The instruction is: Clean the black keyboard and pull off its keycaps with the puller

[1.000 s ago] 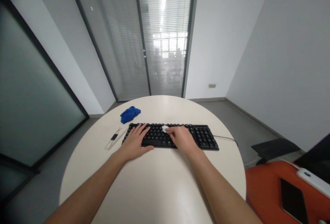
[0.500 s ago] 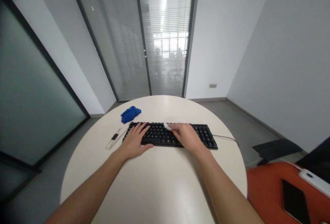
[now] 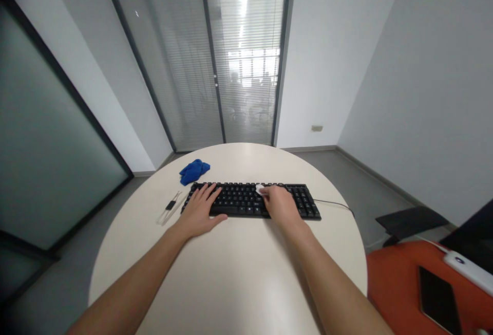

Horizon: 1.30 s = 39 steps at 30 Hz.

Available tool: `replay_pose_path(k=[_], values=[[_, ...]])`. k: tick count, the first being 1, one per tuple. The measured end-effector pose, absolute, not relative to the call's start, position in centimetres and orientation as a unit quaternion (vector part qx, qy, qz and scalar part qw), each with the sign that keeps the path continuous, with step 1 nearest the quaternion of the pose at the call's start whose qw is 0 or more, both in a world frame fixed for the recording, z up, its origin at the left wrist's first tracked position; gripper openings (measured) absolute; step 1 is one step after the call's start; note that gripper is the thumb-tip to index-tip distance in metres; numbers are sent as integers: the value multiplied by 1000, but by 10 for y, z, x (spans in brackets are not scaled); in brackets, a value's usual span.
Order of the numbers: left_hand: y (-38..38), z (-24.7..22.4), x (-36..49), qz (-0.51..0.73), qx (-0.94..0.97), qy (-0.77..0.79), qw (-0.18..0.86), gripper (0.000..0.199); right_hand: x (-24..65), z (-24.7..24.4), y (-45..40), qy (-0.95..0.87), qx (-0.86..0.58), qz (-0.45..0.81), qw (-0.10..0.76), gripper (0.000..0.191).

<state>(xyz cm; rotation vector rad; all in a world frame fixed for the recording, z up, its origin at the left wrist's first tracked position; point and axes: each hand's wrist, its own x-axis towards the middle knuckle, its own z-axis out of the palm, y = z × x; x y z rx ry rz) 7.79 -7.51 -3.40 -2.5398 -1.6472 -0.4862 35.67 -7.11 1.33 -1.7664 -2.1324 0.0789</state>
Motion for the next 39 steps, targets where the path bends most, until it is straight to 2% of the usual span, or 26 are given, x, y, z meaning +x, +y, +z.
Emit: replay_pose_path(k=[9, 15, 20, 26, 32, 39], values=[[-75, -34, 80, -157, -826, -539, 43, 86, 318, 15, -92, -874, -459, 20, 157, 32], [-73, -35, 77, -157, -826, -540, 43, 86, 325, 11, -86, -885, -410, 77, 208, 34], [-69, -35, 74, -151, -821, -550, 43, 86, 354, 10, -71, -791, -548, 17, 270, 36], [-67, -36, 70, -155, -808, -566, 46, 85, 413, 4, -53, -642, -720, -81, 252, 41], [-67, -39, 69, -160, -811, -560, 48, 86, 423, -5, -47, -642, -745, -45, 176, 44], [-67, -39, 71, -156, -809, -564, 53, 87, 405, 4, -57, -660, -735, -33, 151, 45]])
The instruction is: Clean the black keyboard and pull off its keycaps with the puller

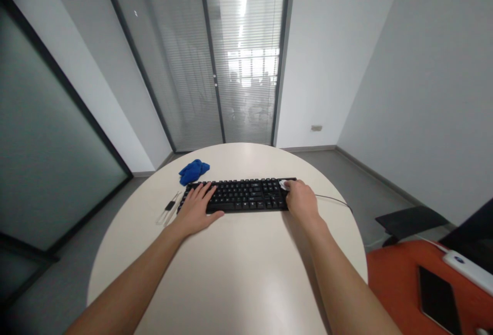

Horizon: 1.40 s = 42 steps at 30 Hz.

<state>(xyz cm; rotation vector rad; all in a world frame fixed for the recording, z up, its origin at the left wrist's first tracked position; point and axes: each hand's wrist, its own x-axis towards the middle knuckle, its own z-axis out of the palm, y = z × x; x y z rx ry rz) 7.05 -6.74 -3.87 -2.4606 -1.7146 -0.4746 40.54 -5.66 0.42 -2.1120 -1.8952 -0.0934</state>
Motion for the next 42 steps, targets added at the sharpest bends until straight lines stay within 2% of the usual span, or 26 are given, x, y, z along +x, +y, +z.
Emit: replay_pose_path(k=[13, 32, 38, 42], values=[[-68, -38, 71, -156, -808, -566, 46, 88, 373, 14, -74, -687, -717, 9, 117, 23], [-68, -39, 70, -164, -810, -561, 46, 86, 356, 13, -85, -701, -704, -66, 96, 23], [-68, -37, 71, -155, -810, -564, 47, 88, 340, 9, -85, -727, -675, -35, 119, 21], [-68, -37, 71, -153, -808, -567, 50, 87, 322, 6, -88, -763, -619, 28, 185, 22]])
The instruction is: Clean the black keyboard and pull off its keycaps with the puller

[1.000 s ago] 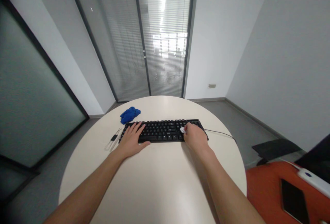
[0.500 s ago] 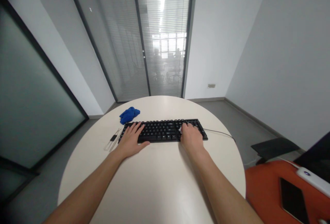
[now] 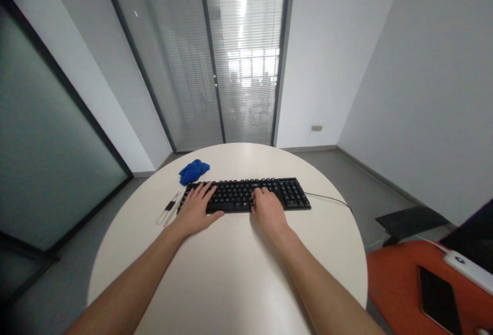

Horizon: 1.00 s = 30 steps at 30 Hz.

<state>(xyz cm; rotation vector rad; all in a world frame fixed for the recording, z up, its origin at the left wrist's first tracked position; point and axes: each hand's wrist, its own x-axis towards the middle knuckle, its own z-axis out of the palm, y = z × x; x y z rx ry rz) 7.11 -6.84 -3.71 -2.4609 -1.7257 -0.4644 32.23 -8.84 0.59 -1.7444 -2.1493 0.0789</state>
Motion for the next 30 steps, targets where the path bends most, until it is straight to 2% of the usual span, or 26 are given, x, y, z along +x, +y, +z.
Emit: replay_pose_path(k=[4, 8, 11, 15, 18, 30], values=[[-68, -38, 71, -157, -809, -564, 53, 87, 308, 3, -93, -803, -534, 94, 247, 26], [-68, -38, 70, -159, -810, -562, 52, 87, 302, -4, -94, -858, -432, 101, 257, 37], [-67, -38, 70, -160, -809, -563, 52, 87, 302, -6, -94, -874, -413, 78, 244, 41], [-68, -38, 70, -160, -809, -563, 53, 87, 304, -1, -95, -876, -440, 51, 194, 44], [-68, -37, 70, -159, -809, -563, 49, 87, 309, 4, -94, -861, -477, 50, 173, 37], [-67, -36, 70, -149, -810, -565, 49, 87, 349, 15, -80, -766, -616, 75, 167, 15]])
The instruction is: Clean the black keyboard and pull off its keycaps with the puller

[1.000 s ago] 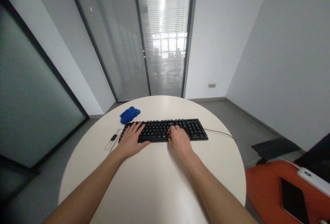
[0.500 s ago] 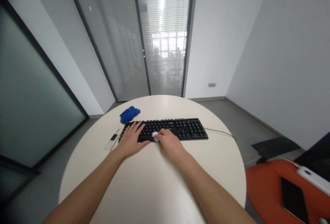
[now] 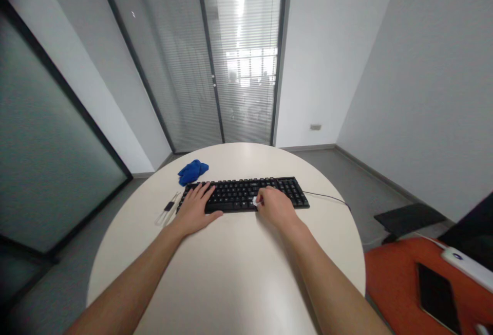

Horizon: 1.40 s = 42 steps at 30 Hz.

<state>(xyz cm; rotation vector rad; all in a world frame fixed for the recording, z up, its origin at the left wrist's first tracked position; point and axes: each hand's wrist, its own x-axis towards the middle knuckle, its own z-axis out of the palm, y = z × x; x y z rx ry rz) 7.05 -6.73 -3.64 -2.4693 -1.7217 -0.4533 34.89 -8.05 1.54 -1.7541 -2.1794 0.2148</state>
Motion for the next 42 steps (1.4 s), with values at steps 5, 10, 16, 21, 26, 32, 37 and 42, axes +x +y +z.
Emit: replay_pose_path(k=[5, 10, 16, 21, 26, 32, 37, 42], values=[[-66, -38, 70, -148, -811, -564, 50, 88, 375, 18, -72, -710, -686, 63, 145, 15], [-66, -38, 70, -149, -811, -564, 49, 88, 408, 17, -65, -649, -745, 48, 144, 19], [-66, -38, 69, -151, -810, -565, 47, 88, 438, 9, -59, -598, -786, 10, 159, 29], [-66, -40, 68, -155, -811, -563, 47, 88, 441, 11, -64, -585, -804, 22, 107, 30], [-66, -38, 69, -152, -809, -566, 50, 88, 431, 15, -70, -593, -800, 28, 80, 25], [-67, -37, 71, -151, -809, -566, 52, 88, 403, 17, -72, -662, -743, 36, 95, 22], [-66, -40, 70, -154, -810, -563, 50, 88, 413, 19, -70, -631, -766, 52, 111, 23], [-65, -41, 69, -156, -812, -561, 47, 88, 443, 13, -57, -598, -786, 13, 160, 28]])
